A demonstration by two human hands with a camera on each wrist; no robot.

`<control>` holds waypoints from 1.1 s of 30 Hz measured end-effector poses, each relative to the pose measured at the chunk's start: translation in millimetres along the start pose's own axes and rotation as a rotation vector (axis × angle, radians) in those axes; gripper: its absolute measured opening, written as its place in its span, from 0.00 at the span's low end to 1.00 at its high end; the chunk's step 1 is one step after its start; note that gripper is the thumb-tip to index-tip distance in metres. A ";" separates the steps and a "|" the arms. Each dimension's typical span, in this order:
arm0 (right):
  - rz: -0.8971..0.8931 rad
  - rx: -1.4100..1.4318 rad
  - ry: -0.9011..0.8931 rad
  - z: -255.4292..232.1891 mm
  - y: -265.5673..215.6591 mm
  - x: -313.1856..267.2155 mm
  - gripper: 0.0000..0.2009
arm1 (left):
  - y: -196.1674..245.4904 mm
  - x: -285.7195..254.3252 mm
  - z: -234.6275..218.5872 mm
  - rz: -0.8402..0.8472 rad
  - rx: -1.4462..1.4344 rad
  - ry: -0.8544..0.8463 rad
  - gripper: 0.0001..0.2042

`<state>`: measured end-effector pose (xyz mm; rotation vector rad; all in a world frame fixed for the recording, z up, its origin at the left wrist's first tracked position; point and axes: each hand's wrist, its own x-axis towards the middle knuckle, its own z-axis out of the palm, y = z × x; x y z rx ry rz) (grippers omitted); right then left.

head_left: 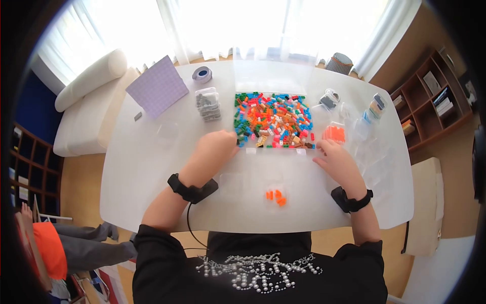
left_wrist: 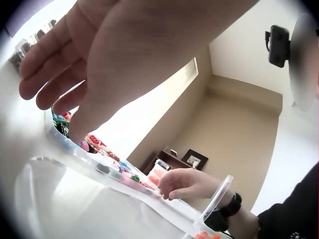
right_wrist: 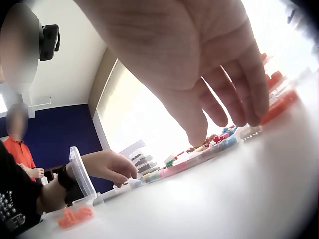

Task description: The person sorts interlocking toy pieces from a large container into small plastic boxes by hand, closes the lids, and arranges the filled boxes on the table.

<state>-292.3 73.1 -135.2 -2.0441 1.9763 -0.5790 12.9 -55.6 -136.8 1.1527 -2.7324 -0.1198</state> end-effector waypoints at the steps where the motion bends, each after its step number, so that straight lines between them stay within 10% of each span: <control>1: 0.030 0.009 0.025 1.2 5.1 -0.7 0.15 | 3.5 -1.6 -0.3 -0.004 -0.004 -0.002 0.11; 22: -0.110 0.040 -0.087 -33.1 -36.8 46.5 0.09 | 24.9 20.4 -23.6 0.142 -0.061 -0.327 0.16; 28: -0.225 -0.029 -0.065 22.2 -39.7 110.8 0.06 | 11.0 68.0 -23.0 0.153 -0.130 0.097 0.08; 33: -0.217 -0.124 0.033 44.5 -28.5 115.1 0.06 | 6.0 85.5 -6.4 0.195 -0.111 0.031 0.07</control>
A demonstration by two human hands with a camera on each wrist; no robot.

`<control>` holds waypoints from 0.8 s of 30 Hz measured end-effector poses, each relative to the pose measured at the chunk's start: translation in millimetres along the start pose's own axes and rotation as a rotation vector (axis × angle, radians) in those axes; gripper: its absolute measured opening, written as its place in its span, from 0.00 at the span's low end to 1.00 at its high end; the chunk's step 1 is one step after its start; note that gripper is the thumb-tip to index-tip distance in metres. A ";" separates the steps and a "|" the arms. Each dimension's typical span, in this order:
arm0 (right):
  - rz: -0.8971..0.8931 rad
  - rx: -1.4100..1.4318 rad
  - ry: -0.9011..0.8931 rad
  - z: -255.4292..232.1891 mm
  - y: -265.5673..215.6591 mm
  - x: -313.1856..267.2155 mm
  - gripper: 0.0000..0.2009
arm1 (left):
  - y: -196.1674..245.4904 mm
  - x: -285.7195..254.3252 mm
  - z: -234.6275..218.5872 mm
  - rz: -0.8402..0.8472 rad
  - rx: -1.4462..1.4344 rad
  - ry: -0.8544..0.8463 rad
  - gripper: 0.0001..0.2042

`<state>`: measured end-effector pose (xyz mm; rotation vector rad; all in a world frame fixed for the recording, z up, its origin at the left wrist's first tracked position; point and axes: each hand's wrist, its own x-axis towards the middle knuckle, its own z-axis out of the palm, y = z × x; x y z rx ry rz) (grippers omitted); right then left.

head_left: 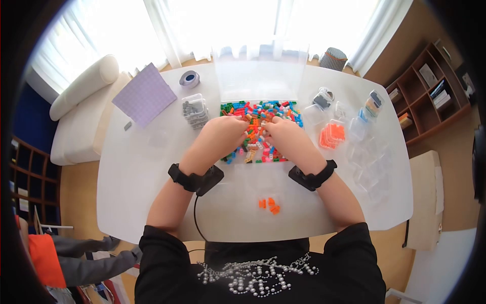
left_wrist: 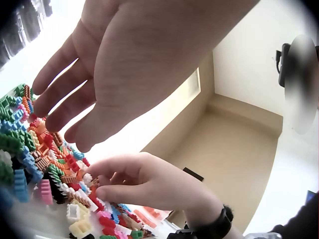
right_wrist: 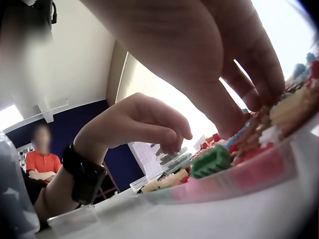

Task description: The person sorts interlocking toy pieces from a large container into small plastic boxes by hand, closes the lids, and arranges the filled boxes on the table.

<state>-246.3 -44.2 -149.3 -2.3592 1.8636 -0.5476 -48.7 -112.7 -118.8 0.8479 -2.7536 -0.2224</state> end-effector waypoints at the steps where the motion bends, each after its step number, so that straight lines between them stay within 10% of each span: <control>1: 0.011 0.009 -0.002 0.0 -1.0 -0.6 0.06 | -3.9 1.9 6.4 0.031 -0.007 -0.019 0.06; 24: -0.055 0.243 -0.008 -7.7 10.1 15.7 0.04 | 1.4 1.9 22.1 0.083 0.007 -0.035 0.04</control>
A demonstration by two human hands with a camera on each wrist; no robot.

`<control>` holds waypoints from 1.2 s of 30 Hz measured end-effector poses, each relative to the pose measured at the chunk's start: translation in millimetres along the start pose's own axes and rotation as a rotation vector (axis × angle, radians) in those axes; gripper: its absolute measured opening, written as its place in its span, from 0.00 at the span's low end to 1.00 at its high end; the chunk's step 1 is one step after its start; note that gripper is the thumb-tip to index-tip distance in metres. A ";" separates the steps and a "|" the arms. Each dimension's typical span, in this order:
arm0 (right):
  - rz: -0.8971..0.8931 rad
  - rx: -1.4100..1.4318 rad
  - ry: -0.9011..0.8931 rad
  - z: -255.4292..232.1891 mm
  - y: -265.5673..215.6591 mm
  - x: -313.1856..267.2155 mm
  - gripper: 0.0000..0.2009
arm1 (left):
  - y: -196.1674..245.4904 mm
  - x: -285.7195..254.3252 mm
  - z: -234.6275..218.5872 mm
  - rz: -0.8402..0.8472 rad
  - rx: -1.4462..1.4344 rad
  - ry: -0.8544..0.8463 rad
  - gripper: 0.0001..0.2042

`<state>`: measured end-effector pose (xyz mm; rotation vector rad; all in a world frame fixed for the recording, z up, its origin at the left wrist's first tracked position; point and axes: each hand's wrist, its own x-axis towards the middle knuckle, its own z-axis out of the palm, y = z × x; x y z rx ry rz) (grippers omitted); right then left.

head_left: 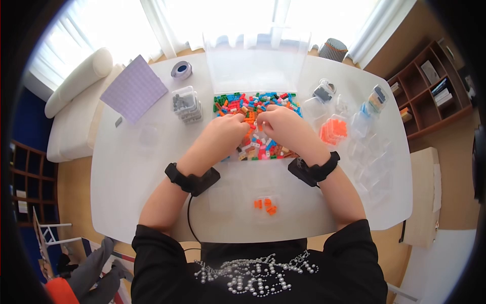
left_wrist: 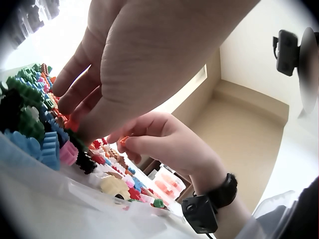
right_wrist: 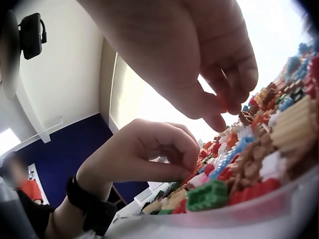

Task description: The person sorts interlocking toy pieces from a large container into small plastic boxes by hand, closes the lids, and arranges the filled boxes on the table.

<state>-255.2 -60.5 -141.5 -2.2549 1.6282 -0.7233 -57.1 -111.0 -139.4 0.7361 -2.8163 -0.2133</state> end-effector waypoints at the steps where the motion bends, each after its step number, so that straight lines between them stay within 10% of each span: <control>1: -0.012 -0.050 0.006 2.5 0.4 -0.4 0.05 | -0.9 -0.3 0.7 0.001 -0.001 -0.006 0.04; 25: -0.158 -0.270 0.078 -3.1 -8.1 -1.7 0.03 | 2.4 3.7 -3.0 -0.015 -0.039 -0.124 0.03; 31: -0.114 -0.187 -0.013 -73.6 -87.0 -60.0 0.07 | -0.2 0.9 6.5 0.019 0.023 -0.008 0.03; 36: -0.419 -0.354 -0.221 -49.4 -134.8 -125.0 0.06 | 5.0 1.0 0.9 -0.010 0.026 -0.041 0.02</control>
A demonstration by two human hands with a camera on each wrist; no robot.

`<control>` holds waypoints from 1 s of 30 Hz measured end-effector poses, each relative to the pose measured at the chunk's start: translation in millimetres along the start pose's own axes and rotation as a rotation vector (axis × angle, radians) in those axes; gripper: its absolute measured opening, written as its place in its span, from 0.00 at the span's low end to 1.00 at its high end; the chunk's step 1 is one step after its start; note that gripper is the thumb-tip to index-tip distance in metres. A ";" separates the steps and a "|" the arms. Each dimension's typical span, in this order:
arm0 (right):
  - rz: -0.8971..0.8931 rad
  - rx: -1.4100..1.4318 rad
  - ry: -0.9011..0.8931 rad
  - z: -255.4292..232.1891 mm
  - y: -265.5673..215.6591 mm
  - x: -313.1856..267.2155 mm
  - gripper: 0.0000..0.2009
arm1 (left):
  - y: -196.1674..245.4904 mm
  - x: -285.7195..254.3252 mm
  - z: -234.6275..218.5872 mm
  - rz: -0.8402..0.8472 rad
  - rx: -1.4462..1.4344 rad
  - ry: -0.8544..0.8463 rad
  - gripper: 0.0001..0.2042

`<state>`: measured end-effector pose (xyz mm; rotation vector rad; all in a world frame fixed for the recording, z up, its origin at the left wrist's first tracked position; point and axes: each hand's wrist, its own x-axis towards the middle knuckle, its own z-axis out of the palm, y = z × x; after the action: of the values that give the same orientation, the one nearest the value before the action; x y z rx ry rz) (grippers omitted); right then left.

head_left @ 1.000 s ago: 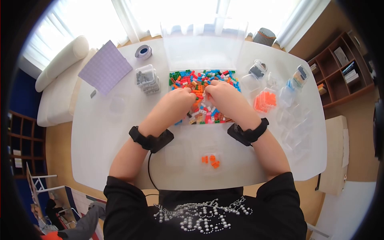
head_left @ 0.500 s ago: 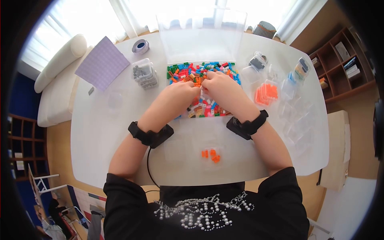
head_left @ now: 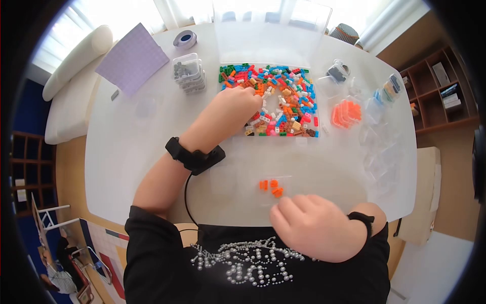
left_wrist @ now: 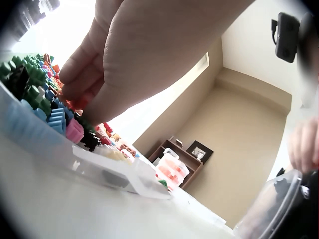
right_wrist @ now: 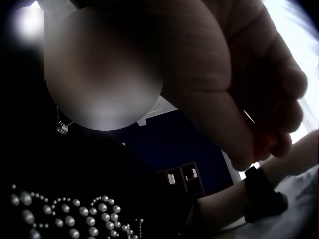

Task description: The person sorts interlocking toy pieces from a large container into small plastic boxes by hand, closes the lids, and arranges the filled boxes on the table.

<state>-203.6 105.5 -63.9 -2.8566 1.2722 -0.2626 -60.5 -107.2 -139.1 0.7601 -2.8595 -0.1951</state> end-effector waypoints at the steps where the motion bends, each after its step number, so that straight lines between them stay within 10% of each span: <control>1: 0.011 0.000 -0.036 8.8 -6.3 -2.0 0.06 | 0.3 -0.1 0.9 0.002 0.015 0.001 0.02; 12: 0.052 -0.058 -0.022 22.1 15.3 -3.9 0.06 | 33.6 -37.1 -61.0 0.060 0.001 0.086 0.06; 21: 0.257 0.122 -0.028 -17.9 53.4 -9.1 0.09 | 122.7 -83.1 -36.8 0.661 0.083 -0.114 0.07; 30: 0.362 0.166 -0.027 -11.0 66.7 -6.4 0.10 | 123.4 -80.4 -32.2 0.595 0.197 -0.107 0.08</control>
<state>-258.7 66.2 -58.8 -2.4285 1.6412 -0.3047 -44.4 36.8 -97.4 -0.1026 -3.0823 0.1329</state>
